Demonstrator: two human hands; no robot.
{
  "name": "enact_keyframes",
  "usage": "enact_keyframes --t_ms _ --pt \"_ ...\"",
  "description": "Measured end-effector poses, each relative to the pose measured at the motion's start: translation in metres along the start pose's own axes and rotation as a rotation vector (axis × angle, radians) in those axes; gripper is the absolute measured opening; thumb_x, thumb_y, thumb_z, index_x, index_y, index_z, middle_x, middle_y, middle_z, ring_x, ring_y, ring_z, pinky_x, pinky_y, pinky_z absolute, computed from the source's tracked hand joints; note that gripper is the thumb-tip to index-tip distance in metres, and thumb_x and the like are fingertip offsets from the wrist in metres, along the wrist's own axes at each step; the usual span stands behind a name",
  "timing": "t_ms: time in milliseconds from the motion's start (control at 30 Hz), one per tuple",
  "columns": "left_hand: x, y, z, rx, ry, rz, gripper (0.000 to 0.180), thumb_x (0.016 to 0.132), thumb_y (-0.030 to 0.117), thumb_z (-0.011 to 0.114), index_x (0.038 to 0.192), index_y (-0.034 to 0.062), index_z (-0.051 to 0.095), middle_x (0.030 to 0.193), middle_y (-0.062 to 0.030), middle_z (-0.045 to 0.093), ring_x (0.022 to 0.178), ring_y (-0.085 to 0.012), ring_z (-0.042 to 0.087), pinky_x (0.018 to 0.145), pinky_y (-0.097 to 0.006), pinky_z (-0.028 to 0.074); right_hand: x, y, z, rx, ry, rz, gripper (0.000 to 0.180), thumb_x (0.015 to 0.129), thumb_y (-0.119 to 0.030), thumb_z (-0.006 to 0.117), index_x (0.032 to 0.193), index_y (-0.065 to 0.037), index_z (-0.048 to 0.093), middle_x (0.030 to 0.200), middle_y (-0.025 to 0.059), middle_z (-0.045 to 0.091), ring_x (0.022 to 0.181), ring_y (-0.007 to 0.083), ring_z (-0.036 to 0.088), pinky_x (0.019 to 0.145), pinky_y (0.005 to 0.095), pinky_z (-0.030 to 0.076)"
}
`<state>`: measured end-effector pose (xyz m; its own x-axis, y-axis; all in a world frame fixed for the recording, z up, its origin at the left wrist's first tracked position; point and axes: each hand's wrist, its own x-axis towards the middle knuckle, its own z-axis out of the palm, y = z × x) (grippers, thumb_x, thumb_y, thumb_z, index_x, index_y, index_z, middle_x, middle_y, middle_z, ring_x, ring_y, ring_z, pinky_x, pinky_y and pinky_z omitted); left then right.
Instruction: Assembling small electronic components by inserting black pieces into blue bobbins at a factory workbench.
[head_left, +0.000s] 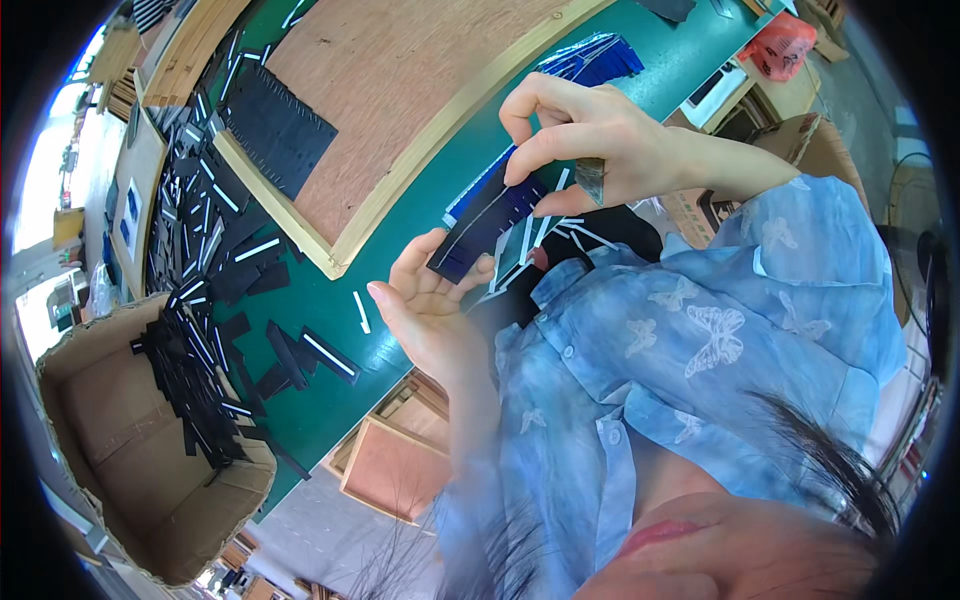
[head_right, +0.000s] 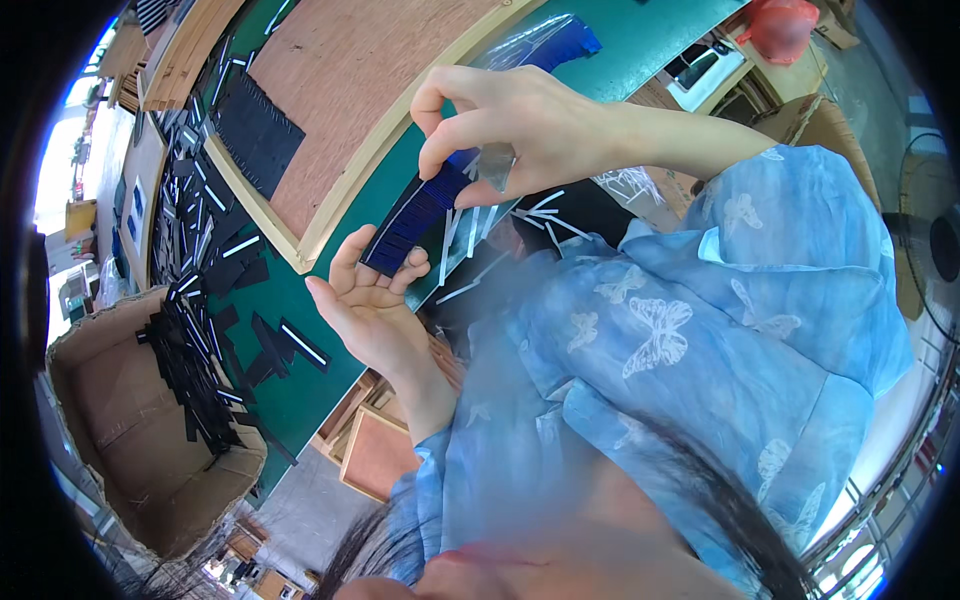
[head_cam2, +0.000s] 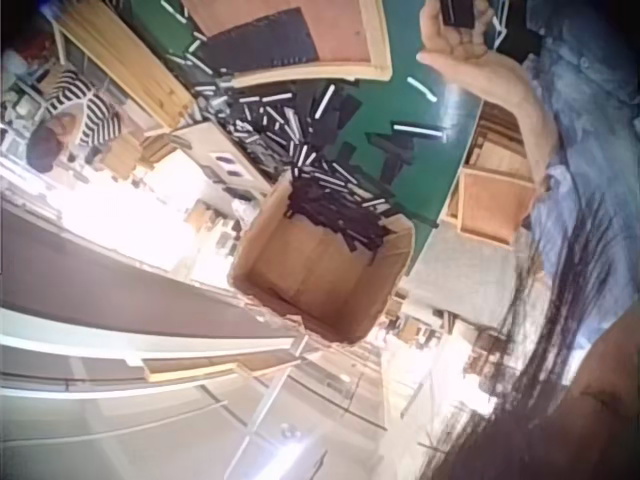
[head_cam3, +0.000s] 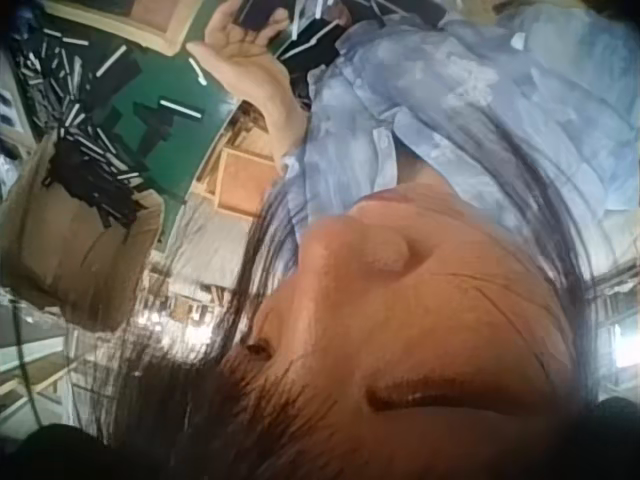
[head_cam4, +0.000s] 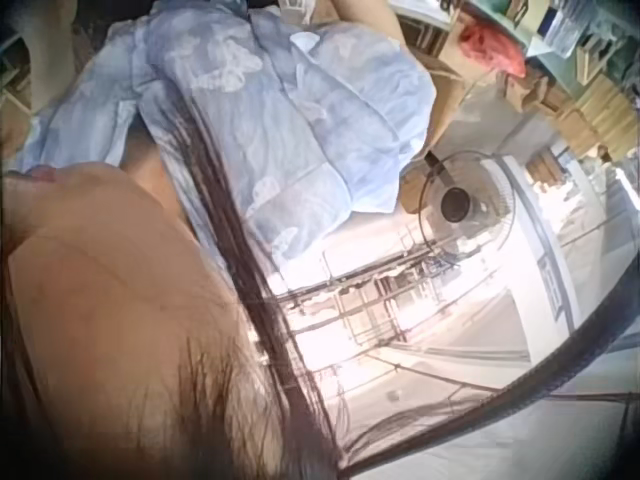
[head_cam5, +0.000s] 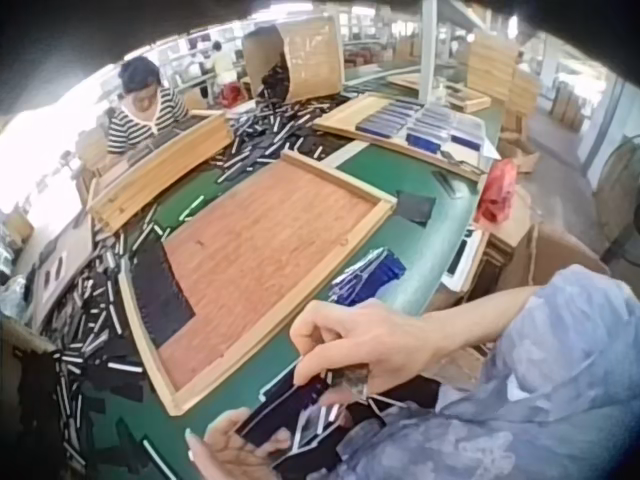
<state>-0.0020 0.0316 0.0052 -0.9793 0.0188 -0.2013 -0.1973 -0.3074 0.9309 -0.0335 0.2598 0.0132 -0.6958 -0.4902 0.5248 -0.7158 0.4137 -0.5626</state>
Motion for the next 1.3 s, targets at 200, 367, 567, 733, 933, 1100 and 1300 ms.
enact_keyframes --t_ms 200,367,567,733,933,1100,1300 --pt "0.001 -0.001 0.0 -0.001 0.001 0.013 0.066 0.098 0.048 0.021 0.107 -0.0085 0.053 0.09 -0.024 0.063 0.069 -0.0281 0.064 0.061 -0.032 0.055 0.001 0.0 0.001 0.009 -0.027 0.023 0.037 0.063 -0.012 0.08 0.097 -0.01 0.064 0.097 0.0045 0.046 0.06 0.0125 0.041 0.052 0.0246 0.035" --pt "0.003 -0.004 -0.001 0.031 0.009 0.0 0.067 0.098 0.049 0.019 0.107 -0.0081 0.053 0.089 -0.0239 0.063 0.069 -0.0289 0.065 0.061 -0.033 0.055 0.005 0.001 0.006 0.049 -0.029 0.031 0.039 0.062 -0.01 0.08 0.098 -0.01 0.064 0.097 0.0043 0.046 0.061 0.0126 0.041 0.053 0.0247 0.036" --pt "-0.001 0.0 0.011 0.177 -0.043 0.054 0.036 0.098 0.026 0.043 0.106 -0.007 0.055 0.087 -0.0185 0.064 0.066 -0.0221 0.065 0.059 -0.027 0.056 0.004 -0.016 -0.007 0.031 -0.035 0.199 0.03 0.061 -0.013 0.079 0.088 -0.013 0.065 0.096 0.0013 0.05 0.075 0.0184 0.054 0.063 0.031 0.046" --pt "-0.008 0.007 0.007 0.098 0.048 -0.009 0.028 0.096 0.018 0.049 0.106 -0.0067 0.055 0.085 -0.0158 0.064 0.065 -0.0196 0.065 0.058 -0.024 0.056 0.013 -0.015 -0.002 0.089 -0.052 0.166 0.024 0.064 -0.018 0.077 0.085 -0.012 0.066 0.097 0.0017 0.052 0.081 0.0198 0.058 0.064 0.0326 0.047" --pt "0.002 0.004 0.0 0.069 -0.052 -0.047 0.028 0.096 0.019 0.049 0.106 -0.0065 0.055 0.085 -0.0156 0.064 0.065 -0.0195 0.065 0.057 -0.024 0.056 0.011 -0.027 -0.01 -0.009 -0.088 0.207 0.025 0.063 -0.018 0.077 0.083 -0.011 0.064 0.096 0.0023 0.051 0.076 0.0214 0.059 0.06 0.034 0.046" --pt "-0.002 0.009 -0.005 0.071 -0.011 -0.043 0.029 0.096 0.02 0.05 0.107 -0.0062 0.055 0.086 -0.0157 0.063 0.065 -0.019 0.064 0.056 -0.024 0.055 0.016 -0.029 -0.007 -0.045 -0.091 0.155 0.026 0.062 -0.017 0.078 0.083 -0.011 0.064 0.095 0.0016 0.051 0.071 0.0218 0.059 0.058 0.0341 0.046" --pt "0.002 0.009 -0.009 0.024 -0.055 -0.054 0.029 0.096 0.02 0.05 0.106 -0.0056 0.055 0.087 -0.0154 0.063 0.065 -0.0185 0.064 0.057 -0.024 0.055 0.016 -0.027 -0.005 0.001 -0.034 0.126 0.026 0.063 -0.019 0.078 0.084 -0.012 0.064 0.096 0.0008 0.052 0.075 0.0204 0.06 0.058 0.0334 0.047"
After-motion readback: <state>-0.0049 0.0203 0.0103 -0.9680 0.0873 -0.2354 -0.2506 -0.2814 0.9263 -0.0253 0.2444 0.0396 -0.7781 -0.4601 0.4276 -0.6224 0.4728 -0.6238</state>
